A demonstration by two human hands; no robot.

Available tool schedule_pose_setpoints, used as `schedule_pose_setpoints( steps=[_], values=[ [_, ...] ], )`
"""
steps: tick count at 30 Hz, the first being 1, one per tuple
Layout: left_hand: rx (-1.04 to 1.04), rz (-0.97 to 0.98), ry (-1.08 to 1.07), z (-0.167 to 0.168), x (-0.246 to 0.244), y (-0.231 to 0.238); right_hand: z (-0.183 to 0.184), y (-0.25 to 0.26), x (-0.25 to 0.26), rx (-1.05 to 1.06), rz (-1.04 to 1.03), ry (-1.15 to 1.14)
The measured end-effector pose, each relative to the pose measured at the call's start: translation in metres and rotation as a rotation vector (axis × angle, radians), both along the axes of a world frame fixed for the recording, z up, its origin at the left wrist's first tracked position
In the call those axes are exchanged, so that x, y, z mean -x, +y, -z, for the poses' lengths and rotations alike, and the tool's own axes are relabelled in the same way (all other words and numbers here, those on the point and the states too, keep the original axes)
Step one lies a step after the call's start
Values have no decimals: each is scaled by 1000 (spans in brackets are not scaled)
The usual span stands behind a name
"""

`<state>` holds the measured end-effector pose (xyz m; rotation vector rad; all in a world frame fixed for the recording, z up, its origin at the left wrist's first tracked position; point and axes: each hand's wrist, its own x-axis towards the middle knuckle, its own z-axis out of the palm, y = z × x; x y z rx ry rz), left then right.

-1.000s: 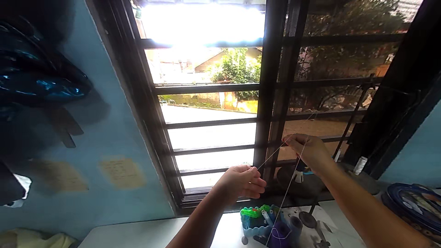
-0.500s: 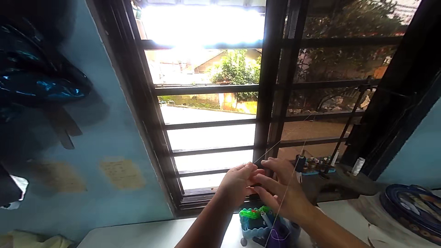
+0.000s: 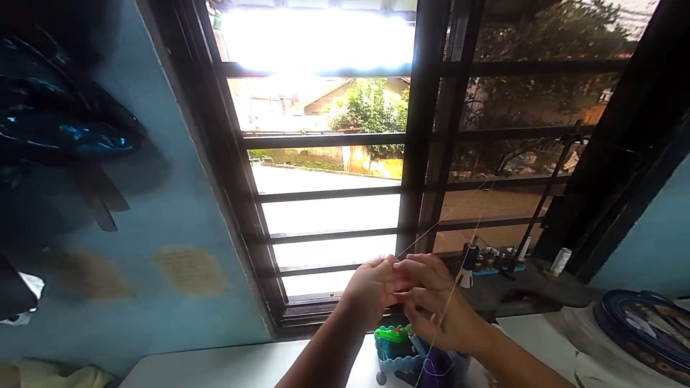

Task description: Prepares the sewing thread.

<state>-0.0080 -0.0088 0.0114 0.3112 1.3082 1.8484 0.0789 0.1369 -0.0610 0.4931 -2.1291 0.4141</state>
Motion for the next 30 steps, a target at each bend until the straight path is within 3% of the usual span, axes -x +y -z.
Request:
schedule_pose_setpoints(
  steps=[3, 9, 15, 18, 20, 25, 30],
  values=[
    [46, 13, 15, -5, 2, -5, 4, 13, -10, 108, -70, -24],
    [68, 73, 43, -9, 4, -8, -4, 18, -13, 399, 83, 13],
    [151, 181, 170, -13, 2, -11, -42, 9, -13, 642, 72, -525],
    [158, 208, 263, -10, 4, -11, -57, 5, -10, 748, -44, -739],
    [159, 197, 311, -9, 5, -13, -59, 4, -7, 761, -127, -807],
    [193, 191, 388, -4, 11, -18, -65, 9, -5, 561, 3, -764],
    [174, 146, 297, -8, 7, -17, -64, 10, -4, 539, 17, -616]
  ],
)
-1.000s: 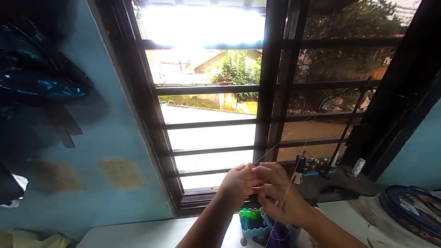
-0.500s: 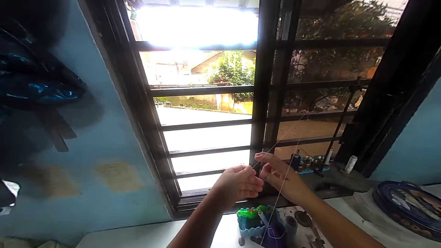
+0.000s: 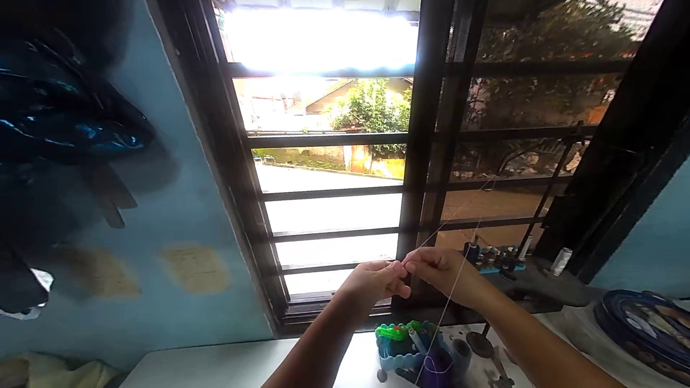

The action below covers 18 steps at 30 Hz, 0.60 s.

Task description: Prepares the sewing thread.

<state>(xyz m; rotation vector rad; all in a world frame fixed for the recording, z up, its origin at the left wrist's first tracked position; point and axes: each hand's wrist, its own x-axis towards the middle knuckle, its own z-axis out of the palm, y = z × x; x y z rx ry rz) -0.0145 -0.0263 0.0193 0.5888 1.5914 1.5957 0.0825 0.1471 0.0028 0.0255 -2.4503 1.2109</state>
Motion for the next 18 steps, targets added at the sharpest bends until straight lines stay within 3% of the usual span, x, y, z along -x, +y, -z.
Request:
schedule_pose_setpoints(
  steps=[18],
  values=[
    [-83, -31, -193, -1, -4, 4, 0, -5, 5, -12, 177, 131]
  ],
)
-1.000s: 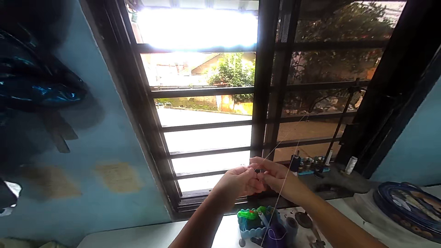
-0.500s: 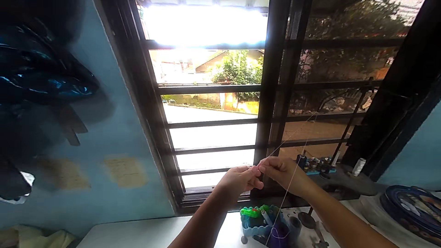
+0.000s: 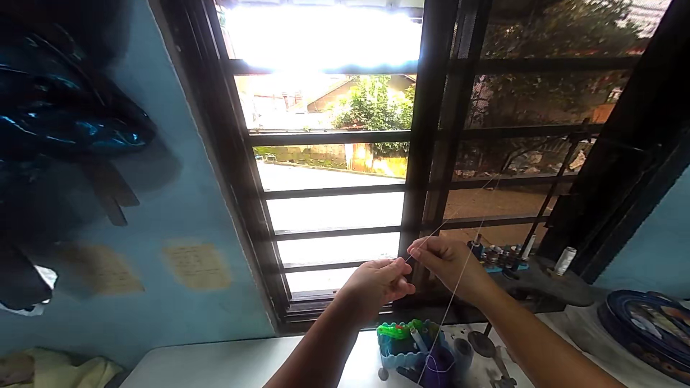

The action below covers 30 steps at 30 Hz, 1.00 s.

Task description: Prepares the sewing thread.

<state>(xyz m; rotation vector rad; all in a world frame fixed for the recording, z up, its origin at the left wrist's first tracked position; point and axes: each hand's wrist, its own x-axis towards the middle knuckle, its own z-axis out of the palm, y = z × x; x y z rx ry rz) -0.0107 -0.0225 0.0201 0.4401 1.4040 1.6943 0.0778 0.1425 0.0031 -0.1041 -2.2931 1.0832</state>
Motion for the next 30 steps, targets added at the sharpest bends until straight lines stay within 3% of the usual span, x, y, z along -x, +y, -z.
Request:
schedule_pose_setpoints(
  steps=[22, 27, 30],
  values=[
    [-37, -7, -39, 1, -1, 2, -2, -1, 3, 5, 87, 34],
    [-190, -259, -146, 4, -4, 11, 13, -12, 0, -107, 255, 25],
    [-327, -383, -237, 5, -3, 19, 31, -26, -2, -183, 366, 175]
  ],
)
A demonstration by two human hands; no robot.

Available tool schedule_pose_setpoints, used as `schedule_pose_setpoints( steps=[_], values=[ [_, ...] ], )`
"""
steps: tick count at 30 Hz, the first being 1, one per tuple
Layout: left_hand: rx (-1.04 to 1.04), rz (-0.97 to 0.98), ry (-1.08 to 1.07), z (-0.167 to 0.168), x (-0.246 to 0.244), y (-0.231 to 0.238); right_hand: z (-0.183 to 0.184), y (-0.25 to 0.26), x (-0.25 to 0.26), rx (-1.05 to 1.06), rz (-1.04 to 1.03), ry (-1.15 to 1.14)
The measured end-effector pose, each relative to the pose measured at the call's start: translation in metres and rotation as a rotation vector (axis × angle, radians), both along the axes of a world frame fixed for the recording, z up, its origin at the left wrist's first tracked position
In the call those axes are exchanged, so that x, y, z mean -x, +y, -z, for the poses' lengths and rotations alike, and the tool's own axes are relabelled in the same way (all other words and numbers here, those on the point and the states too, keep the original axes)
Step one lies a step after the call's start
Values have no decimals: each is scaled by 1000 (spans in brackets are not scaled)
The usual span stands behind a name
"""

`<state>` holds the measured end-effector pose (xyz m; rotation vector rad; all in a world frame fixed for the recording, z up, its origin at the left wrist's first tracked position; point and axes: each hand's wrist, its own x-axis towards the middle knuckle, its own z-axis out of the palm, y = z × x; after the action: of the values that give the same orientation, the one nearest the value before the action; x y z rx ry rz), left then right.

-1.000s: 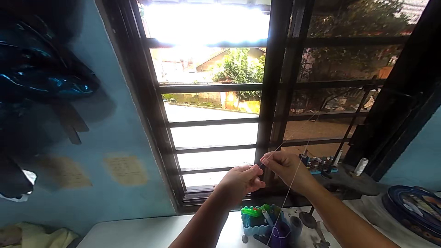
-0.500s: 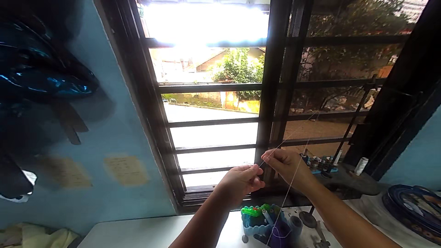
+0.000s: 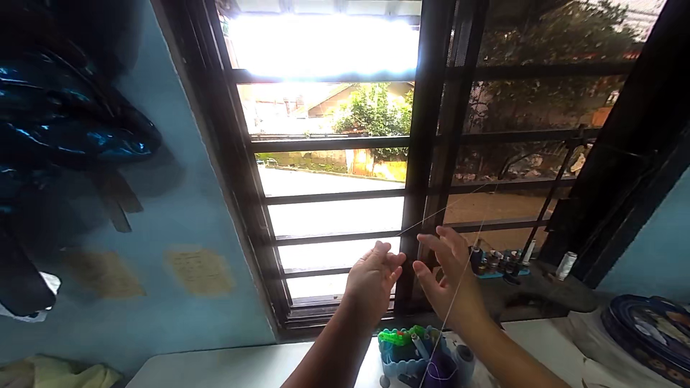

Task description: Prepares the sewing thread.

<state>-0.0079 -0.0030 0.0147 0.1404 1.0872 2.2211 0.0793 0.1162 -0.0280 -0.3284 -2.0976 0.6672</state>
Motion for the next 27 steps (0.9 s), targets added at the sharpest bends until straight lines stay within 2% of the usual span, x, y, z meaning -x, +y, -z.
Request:
schedule_pose_setpoints(
  steps=[3, 9, 17, 27],
  values=[
    [-59, -12, -6, -1, -4, 9, 19, -12, 3, -56, -45, 183],
    [-140, -30, 31, -4, -24, 25, 13, -26, -2, 338, -181, 212],
    [-259, -112, 48, -2, -39, 41, 8, -30, -5, 575, -207, 278],
    [-220, -116, 215, 5, -40, 45, 2, -33, -8, 670, -214, 241]
  ],
)
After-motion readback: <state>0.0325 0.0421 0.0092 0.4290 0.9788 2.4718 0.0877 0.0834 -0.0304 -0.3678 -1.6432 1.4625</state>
